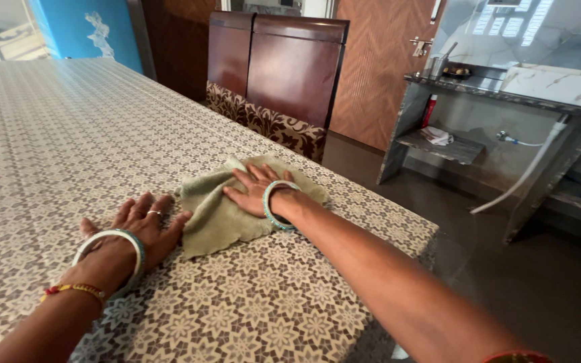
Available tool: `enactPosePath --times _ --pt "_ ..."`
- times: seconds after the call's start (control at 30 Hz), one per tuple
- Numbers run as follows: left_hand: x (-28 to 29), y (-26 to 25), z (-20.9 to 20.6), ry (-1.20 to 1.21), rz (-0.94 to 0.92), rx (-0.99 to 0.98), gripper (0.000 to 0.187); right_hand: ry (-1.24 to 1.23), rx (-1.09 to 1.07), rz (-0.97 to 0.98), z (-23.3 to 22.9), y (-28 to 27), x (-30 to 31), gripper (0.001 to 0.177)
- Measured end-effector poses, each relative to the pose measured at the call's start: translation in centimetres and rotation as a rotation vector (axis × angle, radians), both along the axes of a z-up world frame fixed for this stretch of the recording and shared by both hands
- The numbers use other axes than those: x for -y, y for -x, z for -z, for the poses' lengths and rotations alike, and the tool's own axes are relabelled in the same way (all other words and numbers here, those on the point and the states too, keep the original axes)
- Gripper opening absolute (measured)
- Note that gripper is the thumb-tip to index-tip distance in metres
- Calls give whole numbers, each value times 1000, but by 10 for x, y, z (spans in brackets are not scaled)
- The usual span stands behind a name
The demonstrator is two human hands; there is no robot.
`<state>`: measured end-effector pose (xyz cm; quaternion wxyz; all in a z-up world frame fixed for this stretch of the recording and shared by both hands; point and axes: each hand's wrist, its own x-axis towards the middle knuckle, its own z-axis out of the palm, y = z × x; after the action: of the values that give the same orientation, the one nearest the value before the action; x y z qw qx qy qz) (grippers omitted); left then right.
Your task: The person wipes a patterned table surface with a cloth, moving methodically across the tabletop. The hands use a light green cloth to rub and wipe the surface in repeated strokes.
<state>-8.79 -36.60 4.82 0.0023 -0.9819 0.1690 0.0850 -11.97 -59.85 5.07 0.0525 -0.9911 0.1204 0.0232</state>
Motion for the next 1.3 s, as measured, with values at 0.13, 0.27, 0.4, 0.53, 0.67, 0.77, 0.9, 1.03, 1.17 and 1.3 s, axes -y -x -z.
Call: enactPosePath --times 0.13,0.27,0.4,0.53,0.67,0.77,0.9,1.03,1.17,1.3 --pt "1 -1 3 8 -14 12 78 44 -30 -69 -1 24 -10 75" --pt "4 1 0 25 -26 30 77 34 -61 -122 -2 67 -20 76" --pt "19 9 0 53 -35 34 81 27 -79 -173 -5 111 -17 80" --pt "52 15 5 70 63 55 79 67 -74 -146 -4 130 0 86" --pt "83 16 12 99 125 65 77 53 -34 -30 0 110 28 89" --pt "99 13 13 165 134 91 76 51 -14 50 0 74 47 85" --pt "116 5 16 231 62 96 73 -3 -26 157 5 17 65 86" --pt "122 0 18 202 46 101 73 -4 28 211 14 -18 75 91" --pt "121 0 20 153 41 92 73 -1 40 175 20 -13 78 90" --pt "122 -6 23 153 32 95 74 14 21 105 16 17 67 85"
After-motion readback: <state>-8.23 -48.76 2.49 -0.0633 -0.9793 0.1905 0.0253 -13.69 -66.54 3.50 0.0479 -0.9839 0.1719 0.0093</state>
